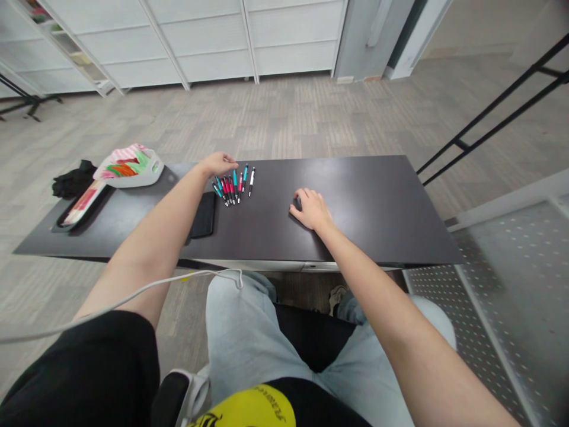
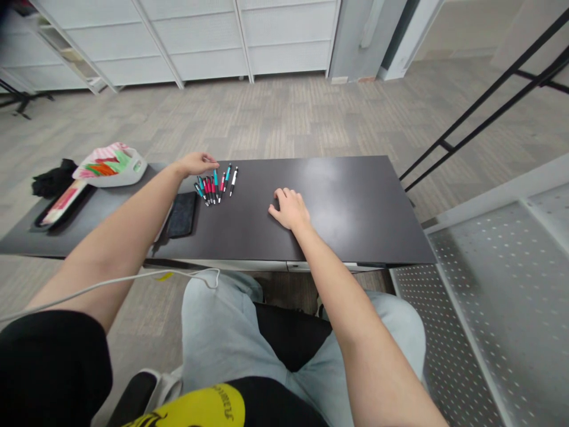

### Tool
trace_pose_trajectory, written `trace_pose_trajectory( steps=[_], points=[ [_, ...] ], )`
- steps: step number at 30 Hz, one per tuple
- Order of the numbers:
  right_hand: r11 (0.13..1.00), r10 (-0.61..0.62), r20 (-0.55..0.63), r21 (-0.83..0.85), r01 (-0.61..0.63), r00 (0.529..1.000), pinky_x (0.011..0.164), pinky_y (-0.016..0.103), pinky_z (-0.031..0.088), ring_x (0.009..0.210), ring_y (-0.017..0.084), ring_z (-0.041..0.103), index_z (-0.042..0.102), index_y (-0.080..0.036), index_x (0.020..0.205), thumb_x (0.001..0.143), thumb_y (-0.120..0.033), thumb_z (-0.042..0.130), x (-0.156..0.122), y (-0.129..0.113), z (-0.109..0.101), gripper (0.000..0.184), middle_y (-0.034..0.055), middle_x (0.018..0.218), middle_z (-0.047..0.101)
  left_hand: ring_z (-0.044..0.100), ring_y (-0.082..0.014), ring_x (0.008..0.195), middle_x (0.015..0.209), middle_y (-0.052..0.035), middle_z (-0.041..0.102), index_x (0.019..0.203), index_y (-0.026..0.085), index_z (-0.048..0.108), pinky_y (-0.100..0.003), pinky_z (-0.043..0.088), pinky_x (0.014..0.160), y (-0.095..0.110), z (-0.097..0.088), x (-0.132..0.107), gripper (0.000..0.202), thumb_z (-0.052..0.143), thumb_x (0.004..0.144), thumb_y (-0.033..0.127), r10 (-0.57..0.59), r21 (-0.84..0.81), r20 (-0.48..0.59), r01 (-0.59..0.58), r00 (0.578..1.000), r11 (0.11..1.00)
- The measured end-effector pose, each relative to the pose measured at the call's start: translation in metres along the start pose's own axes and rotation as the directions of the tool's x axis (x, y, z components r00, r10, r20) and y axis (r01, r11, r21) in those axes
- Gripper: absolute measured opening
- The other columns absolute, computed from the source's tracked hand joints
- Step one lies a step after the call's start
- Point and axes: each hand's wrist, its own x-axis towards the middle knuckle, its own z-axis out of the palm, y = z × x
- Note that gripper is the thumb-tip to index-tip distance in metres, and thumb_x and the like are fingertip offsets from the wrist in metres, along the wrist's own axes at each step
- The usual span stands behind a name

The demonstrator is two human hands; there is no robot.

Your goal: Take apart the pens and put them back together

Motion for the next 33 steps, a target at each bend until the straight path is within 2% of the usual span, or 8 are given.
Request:
trace_pose_trajectory(
  steps=[4, 7, 10, 14, 20, 25, 28, 33],
  points=[
    [0.999, -0.007, -0.027, 0.051, 0.008, 1.0, 0.123, 0.067, 0.058, 0.139, 0.05, 0.074, 0.073, -0.03, 0.129, 0.118, -0.038, 0.07, 0.002, 0.006, 0.005, 0.014, 0.0239, 0.148, 0.084, 0.076, -0.025, 0.089, 0.088, -0.0071, 0.085, 0.089, 0.024, 0.086, -0.037, 0.061, 0.091, 0.015, -0.024, -0.005, 0.021, 0.105, 0.085, 0.032, 0.028, -0.249, 0.151, 0.011, 0.988, 0.968],
    [0.978, 0.0, -0.074, 0.21, 0.016, 0.997, 0.118, 0.066, 0.059, 0.127, 0.047, 0.077, 0.069, -0.034, 0.117, 0.112, -0.04, 0.076, 0.002, 0.013, 0.009, 0.01, 0.0187, 0.13, 0.086, 0.075, -0.0195, 0.083, 0.09, -0.0061, 0.085, 0.093, 0.023, 0.087, -0.03, 0.059, 0.08, 0.043, -0.004, -0.012, 0.027, 0.111, 0.086, 0.033, 0.138, -0.54, -0.015, -0.124, 0.99, 0.833],
    [0.821, 0.104, -0.121, 0.571, -0.016, 0.987, 0.1, 0.059, 0.062, 0.097, 0.037, 0.076, 0.068, -0.036, 0.114, 0.105, -0.057, 0.081, 0.005, 0.021, 0.012, 0.026, 0.0082, 0.102, 0.078, 0.074, -0.0155, 0.079, 0.091, -0.0037, 0.084, 0.093, 0.023, 0.081, -0.025, 0.053, 0.071, 0.077, 0.053, -0.022, 0.037, 0.115, 0.088, 0.035, 0.118, -0.783, -0.195, -0.228, 0.974, 0.579],
    [0.501, 0.256, -0.169, 0.865, 0.019, 0.952, 0.083, 0.051, 0.059, 0.086, 0.032, 0.068, 0.074, -0.039, 0.117, 0.091, -0.084, 0.086, 0.022, 0.041, 0.005, 0.053, 0.0046, 0.099, 0.075, 0.072, -0.0133, 0.075, 0.083, 0.0003, 0.08, 0.095, 0.022, 0.08, -0.024, 0.052, 0.071, 0.114, 0.149, -0.036, 0.051, 0.121, 0.078, 0.048, 0.129, -0.927, -0.205, -0.235, 0.97, 0.293],
    [0.499, 0.358, -0.439, 0.836, 0.228, 0.824, 0.092, 0.053, 0.061, 0.103, 0.036, 0.07, 0.072, -0.039, 0.098, 0.094, -0.1, 0.078, 0.06, 0.086, -0.028, 0.062, 0.0085, 0.104, 0.077, 0.077, -0.0212, 0.085, 0.094, -0.0049, 0.086, 0.096, 0.024, 0.083, -0.036, 0.061, 0.081, 0.133, 0.239, -0.035, 0.062, 0.122, 0.066, 0.061, 0.348, -0.918, -0.115, -0.234, 0.93, 0.32],
    [0.382, 0.217, -0.244, 0.912, 0.148, 0.945, 0.068, 0.042, 0.045, 0.069, 0.025, 0.046, 0.052, -0.035, 0.083, 0.097, -0.105, 0.083, 0.063, 0.093, -0.034, 0.078, -0.0024, 0.072, 0.047, 0.082, -0.0263, 0.109, 0.138, -0.0147, 0.088, 0.133, 0.023, 0.089, -0.038, 0.065, 0.087, 0.122, 0.249, -0.032, 0.069, 0.108, 0.093, 0.076, 0.379, -0.839, -0.229, -0.379, 0.897, 0.39],
    [0.336, 0.115, -0.041, 0.942, 0.0, 0.992, 0.057, 0.038, 0.028, 0.06, 0.019, 0.025, 0.061, -0.036, 0.092, 0.1, -0.105, 0.082, 0.052, 0.083, -0.03, 0.073, -0.0081, 0.07, 0.034, 0.079, -0.0251, 0.1, 0.116, -0.0107, 0.087, 0.138, 0.024, 0.092, -0.038, 0.066, 0.087, 0.119, 0.243, -0.033, 0.078, 0.098, 0.099, 0.092, 0.389, -0.856, -0.269, -0.404, 0.881, 0.324],
    [0.374, -0.034, 0.1, 0.924, -0.081, 0.994, 0.057, 0.038, 0.035, 0.059, 0.019, 0.029, 0.064, -0.034, 0.093, 0.113, -0.098, 0.07, 0.041, 0.068, -0.027, 0.067, -0.0072, 0.071, 0.035, 0.073, -0.0217, 0.079, 0.075, -0.0001, 0.067, 0.114, 0.027, 0.097, -0.04, 0.069, 0.092, 0.122, 0.238, -0.037, 0.068, 0.096, 0.102, 0.093, 0.4, -0.9, -0.232, -0.352, 0.887, 0.259]
  ],
)
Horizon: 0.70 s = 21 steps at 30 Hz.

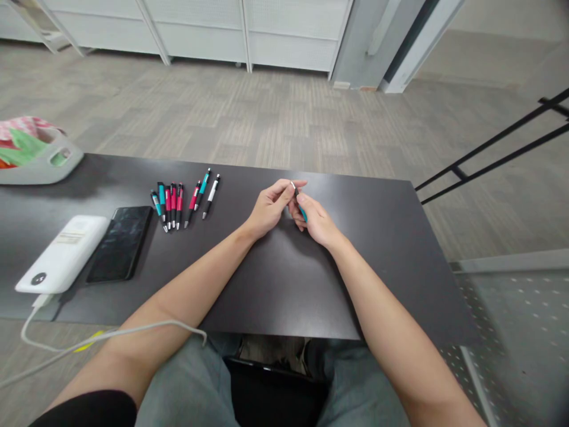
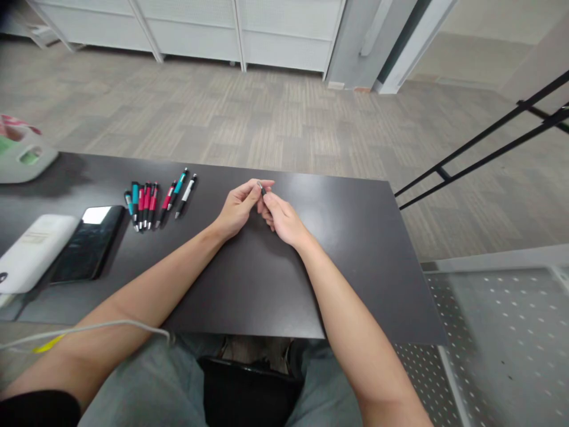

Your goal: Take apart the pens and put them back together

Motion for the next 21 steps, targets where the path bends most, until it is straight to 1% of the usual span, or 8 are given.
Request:
trace_pose_trajectory(
  steps=[1, 3, 6, 10, 12, 14, 17, 21],
  points=[
    [1.0, 0.004, 0.01, -0.021, -0.003, 1.0, 0.058, 0.038, 0.039, 0.06, 0.019, 0.033, 0.063, -0.034, 0.093, 0.112, -0.098, 0.071, 0.0, -0.001, 0.001, 0.068, -0.0066, 0.072, 0.037, 0.072, -0.0209, 0.076, 0.075, -0.0001, 0.068, 0.111, 0.027, 0.097, -0.039, 0.069, 0.089, 0.001, 0.0, -0.001, 0.066, 0.098, 0.1, 0.092, -0.014, -0.03, -0.003, 0.014, 1.0, 0.999],
    [0.997, 0.007, 0.002, -0.072, -0.007, 1.0, 0.061, 0.039, 0.046, 0.064, 0.021, 0.041, 0.061, -0.034, 0.095, 0.107, -0.102, 0.076, 0.002, -0.003, 0.0, 0.071, -0.0053, 0.075, 0.042, 0.073, -0.0201, 0.078, 0.086, -0.0027, 0.078, 0.113, 0.029, 0.097, -0.037, 0.069, 0.081, 0.002, 0.0, -0.001, 0.063, 0.104, 0.096, 0.09, -0.035, -0.109, -0.02, 0.032, 0.999, 0.994],
    [0.99, 0.023, -0.027, -0.14, -0.027, 0.999, 0.058, 0.038, 0.047, 0.065, 0.021, 0.044, 0.061, -0.035, 0.099, 0.099, -0.111, 0.079, 0.006, -0.003, -0.002, 0.078, -0.005, 0.075, 0.043, 0.079, -0.0211, 0.09, 0.107, -0.007, 0.087, 0.112, 0.029, 0.097, -0.034, 0.069, 0.081, 0.004, 0.001, 0.001, 0.058, 0.108, 0.095, 0.083, -0.063, -0.161, -0.093, 0.047, 0.994, 0.986],
    [0.976, 0.009, -0.061, -0.218, -0.022, 0.998, 0.058, 0.038, 0.047, 0.066, 0.022, 0.047, 0.067, -0.033, 0.102, 0.103, -0.114, 0.067, 0.007, 0.003, -0.007, 0.081, -0.0038, 0.075, 0.043, 0.069, -0.016, 0.074, 0.094, -0.0039, 0.083, 0.096, 0.026, 0.091, -0.033, 0.064, 0.075, 0.007, 0.007, 0.004, 0.047, 0.108, 0.102, 0.069, -0.085, -0.062, -0.181, 0.075, 0.98, 0.995],
    [0.955, -0.046, -0.084, -0.296, 0.019, 0.995, 0.065, 0.04, 0.054, 0.071, 0.025, 0.054, 0.07, -0.033, 0.103, 0.11, -0.111, 0.059, 0.006, 0.005, -0.009, 0.079, -0.0014, 0.076, 0.047, 0.066, -0.0152, 0.07, 0.089, -0.0024, 0.08, 0.094, 0.026, 0.09, -0.033, 0.062, 0.073, 0.006, 0.011, 0.004, 0.047, 0.107, 0.104, 0.069, -0.056, -0.041, -0.219, 0.048, 0.974, 0.998],
    [0.916, -0.119, -0.095, -0.396, 0.072, 0.988, 0.079, 0.044, 0.062, 0.08, 0.028, 0.064, 0.073, -0.033, 0.104, 0.115, -0.105, 0.057, 0.005, 0.006, -0.011, 0.074, 0.0015, 0.081, 0.055, 0.068, -0.0157, 0.072, 0.09, -0.0025, 0.082, 0.095, 0.027, 0.091, -0.034, 0.063, 0.076, 0.004, 0.014, 0.003, 0.046, 0.105, 0.106, 0.069, -0.023, -0.031, -0.263, 0.015, 0.965, 0.999],
    [0.858, -0.207, -0.11, -0.497, 0.127, 0.972, 0.098, 0.049, 0.065, 0.095, 0.032, 0.073, 0.076, -0.033, 0.107, 0.119, -0.095, 0.06, 0.005, 0.004, -0.011, 0.065, 0.0059, 0.091, 0.067, 0.073, -0.0163, 0.078, 0.1, -0.0043, 0.089, 0.099, 0.027, 0.093, -0.034, 0.065, 0.08, 0.0, 0.016, 0.0, 0.045, 0.105, 0.106, 0.07, -0.006, -0.015, -0.308, 0.001, 0.951, 1.0],
    [0.834, -0.261, -0.167, -0.535, 0.135, 0.951, 0.105, 0.053, 0.066, 0.104, 0.035, 0.074, 0.076, -0.033, 0.113, 0.116, -0.086, 0.073, 0.006, 0.002, -0.009, 0.053, 0.01, 0.106, 0.077, 0.085, -0.0214, 0.097, 0.11, -0.0068, 0.095, 0.102, 0.027, 0.097, -0.034, 0.068, 0.086, 0.003, 0.013, -0.002, 0.039, 0.109, 0.104, 0.064, -0.023, -0.002, -0.351, 0.024, 0.936, 1.0]
  ],
)
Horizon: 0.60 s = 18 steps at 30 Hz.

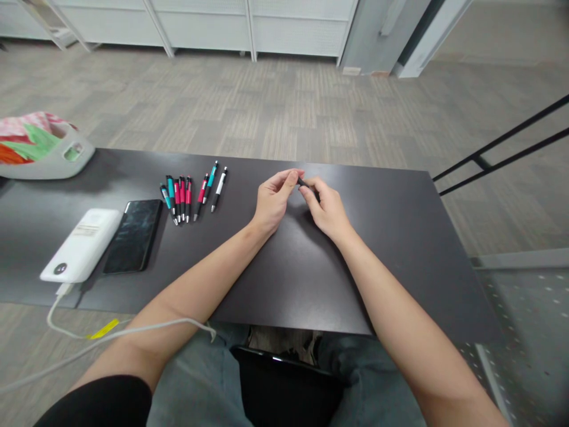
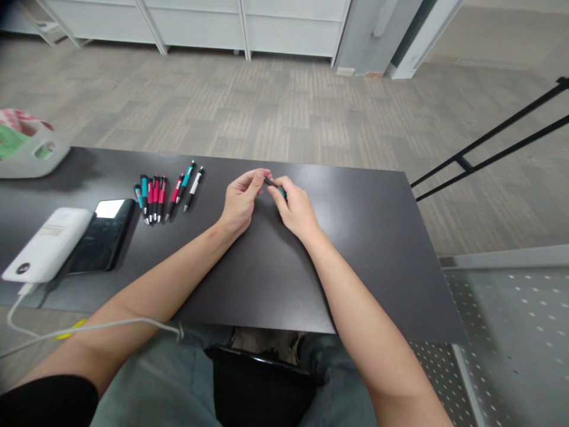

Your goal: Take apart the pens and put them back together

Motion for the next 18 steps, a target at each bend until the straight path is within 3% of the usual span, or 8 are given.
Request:
trace_pose_trajectory(
  steps=[4, 9, 14, 18],
  points=[
    [1.0, 0.002, -0.035, -0.022, -0.003, 0.999, 0.102, 0.054, 0.066, 0.097, 0.034, 0.07, 0.074, -0.034, 0.115, 0.112, -0.085, 0.081, 0.0, 0.001, -0.002, 0.051, 0.0087, 0.106, 0.075, 0.087, -0.0239, 0.1, 0.108, -0.008, 0.096, 0.097, 0.027, 0.097, -0.038, 0.071, 0.094, 0.006, -0.002, 0.003, 0.035, 0.113, 0.1, 0.057, 0.018, 0.019, 0.013, -0.018, 1.0, 1.0],
    [0.998, -0.035, 0.026, -0.045, 0.036, 0.999, 0.11, 0.053, 0.065, 0.109, 0.036, 0.074, 0.071, -0.033, 0.107, 0.12, -0.087, 0.062, 0.003, 0.008, -0.007, 0.056, 0.0094, 0.103, 0.076, 0.085, -0.0218, 0.087, 0.098, -0.006, 0.092, 0.095, 0.026, 0.093, -0.038, 0.07, 0.089, 0.009, -0.006, 0.008, 0.04, 0.118, 0.094, 0.058, 0.004, 0.04, 0.036, -0.005, 0.999, 0.999],
    [0.998, -0.052, -0.015, -0.02, 0.051, 0.999, 0.099, 0.051, 0.065, 0.095, 0.031, 0.069, 0.069, -0.035, 0.124, 0.11, -0.075, 0.085, 0.004, 0.018, -0.009, 0.046, 0.0044, 0.102, 0.073, 0.079, -0.0181, 0.082, 0.098, -0.0041, 0.091, 0.094, 0.026, 0.092, -0.035, 0.067, 0.085, 0.004, -0.009, 0.012, 0.044, 0.118, 0.091, 0.062, 0.021, 0.05, 0.043, -0.024, 0.999, 0.998],
    [0.999, -0.048, 0.013, -0.007, 0.048, 0.999, 0.1, 0.051, 0.063, 0.094, 0.032, 0.069, 0.068, -0.034, 0.121, 0.118, -0.082, 0.07, 0.005, 0.018, -0.011, 0.048, 0.0033, 0.095, 0.068, 0.077, -0.0171, 0.079, 0.097, -0.0038, 0.089, 0.096, 0.026, 0.092, -0.034, 0.065, 0.082, -0.004, -0.01, 0.013, 0.044, 0.115, 0.095, 0.064, 0.049, 0.03, 0.056, -0.051, 0.997, 0.998]
  ],
)
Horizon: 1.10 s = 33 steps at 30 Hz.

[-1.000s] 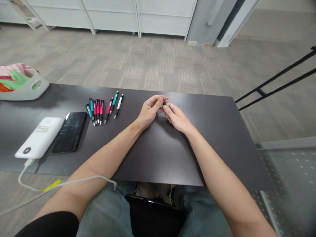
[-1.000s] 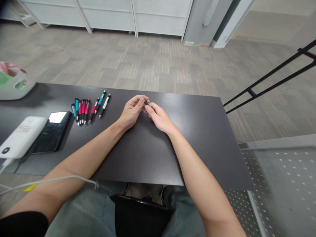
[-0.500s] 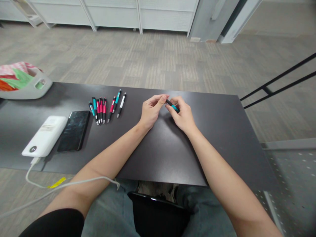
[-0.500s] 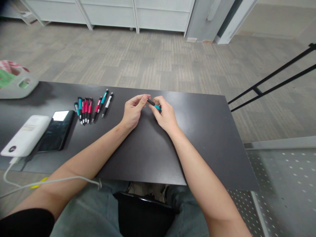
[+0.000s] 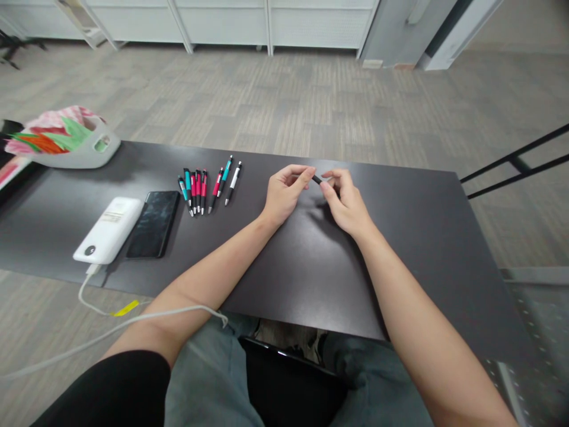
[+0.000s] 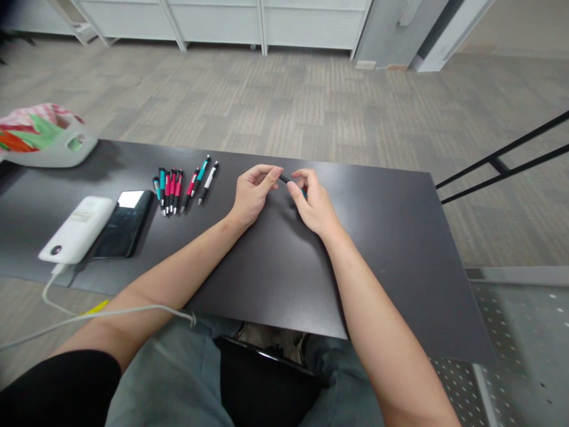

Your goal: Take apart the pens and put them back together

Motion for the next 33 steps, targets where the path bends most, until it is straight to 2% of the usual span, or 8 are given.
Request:
trace_pose_trajectory(
  steps=[4, 7, 12, 19, 23, 28, 30, 33],
  points=[
    [0.998, -0.045, -0.006, -0.036, 0.045, 0.999, 0.108, 0.055, 0.064, 0.107, 0.036, 0.071, 0.068, -0.033, 0.103, 0.119, -0.088, 0.063, 0.004, 0.0, 0.0, 0.057, 0.0097, 0.104, 0.074, 0.075, -0.0172, 0.077, 0.094, -0.0033, 0.087, 0.098, 0.026, 0.091, -0.034, 0.063, 0.079, -0.003, -0.003, 0.003, 0.046, 0.113, 0.098, 0.067, 0.022, 0.016, -0.021, -0.022, 1.0, 1.0],
    [0.999, -0.043, -0.082, -0.019, 0.042, 0.996, 0.106, 0.054, 0.064, 0.103, 0.034, 0.07, 0.069, -0.034, 0.11, 0.113, -0.088, 0.072, 0.005, 0.005, 0.002, 0.055, 0.008, 0.105, 0.074, 0.075, -0.0185, 0.08, 0.102, -0.0047, 0.09, 0.103, 0.027, 0.092, -0.035, 0.063, 0.08, 0.001, -0.008, 0.006, 0.039, 0.108, 0.104, 0.063, 0.07, 0.084, -0.067, -0.064, 0.995, 0.994],
    [1.0, -0.004, -0.188, 0.014, 0.006, 0.982, 0.101, 0.053, 0.063, 0.093, 0.031, 0.067, 0.07, -0.034, 0.123, 0.114, -0.085, 0.074, 0.004, 0.017, 0.001, 0.051, 0.0021, 0.095, 0.067, 0.075, -0.0208, 0.083, 0.106, -0.0038, 0.091, 0.111, 0.027, 0.093, -0.036, 0.058, 0.084, 0.011, -0.025, 0.012, 0.011, 0.102, 0.107, 0.028, 0.115, 0.339, -0.051, -0.091, 0.992, 0.936],
    [0.996, 0.084, -0.187, 0.031, -0.08, 0.979, 0.098, 0.049, 0.061, 0.093, 0.03, 0.065, 0.067, -0.034, 0.121, 0.115, -0.086, 0.069, 0.006, 0.017, -0.001, 0.052, 0.0012, 0.094, 0.064, 0.078, -0.0308, 0.103, 0.11, -0.0059, 0.087, 0.093, 0.027, 0.088, -0.053, 0.049, 0.123, 0.019, -0.037, 0.015, 0.022, 0.101, 0.096, 0.009, 0.01, 0.693, 0.056, -0.047, 0.998, 0.72],
    [0.993, 0.112, -0.174, 0.05, -0.105, 0.978, 0.1, 0.048, 0.061, 0.093, 0.029, 0.064, 0.068, -0.033, 0.12, 0.116, -0.074, 0.075, 0.007, 0.012, -0.001, 0.042, -0.0001, 0.092, 0.063, 0.077, -0.0361, 0.117, 0.124, -0.0089, 0.084, 0.097, 0.027, 0.09, -0.062, 0.04, 0.132, 0.021, -0.034, 0.013, 0.017, 0.096, 0.097, 0.011, -0.048, 0.784, 0.079, -0.033, 0.996, 0.619],
    [0.994, 0.103, -0.143, 0.054, -0.096, 0.984, 0.104, 0.047, 0.061, 0.097, 0.029, 0.066, 0.071, -0.031, 0.121, 0.118, -0.07, 0.074, 0.006, 0.01, -0.002, 0.04, 0.0009, 0.093, 0.062, 0.078, -0.0377, 0.127, 0.136, -0.0101, 0.082, 0.11, 0.026, 0.092, -0.062, 0.039, 0.135, 0.02, -0.035, 0.011, 0.024, 0.1, 0.092, 0.013, -0.039, 0.809, 0.083, -0.045, 0.996, 0.585],
    [0.996, 0.073, -0.135, 0.059, -0.065, 0.988, 0.102, 0.047, 0.061, 0.097, 0.03, 0.066, 0.073, -0.031, 0.122, 0.117, -0.077, 0.073, 0.006, 0.009, -0.002, 0.047, 0.0015, 0.094, 0.063, 0.079, -0.0364, 0.127, 0.145, -0.0099, 0.082, 0.122, 0.028, 0.093, -0.06, 0.042, 0.135, 0.017, -0.037, 0.012, 0.031, 0.104, 0.094, 0.019, 0.028, 0.773, 0.095, -0.092, 0.995, 0.628],
    [0.992, 0.043, -0.079, 0.126, -0.033, 0.996, 0.091, 0.044, 0.058, 0.09, 0.028, 0.062, 0.076, -0.032, 0.124, 0.116, -0.09, 0.072, 0.004, 0.006, -0.001, 0.059, 0.0002, 0.089, 0.059, 0.079, -0.0354, 0.131, 0.146, -0.0103, 0.086, 0.137, 0.032, 0.093, -0.055, 0.052, 0.132, 0.012, -0.039, 0.016, 0.036, 0.103, 0.105, 0.044, 0.142, 0.587, 0.182, -0.223, 0.973, 0.778]
  ],
)
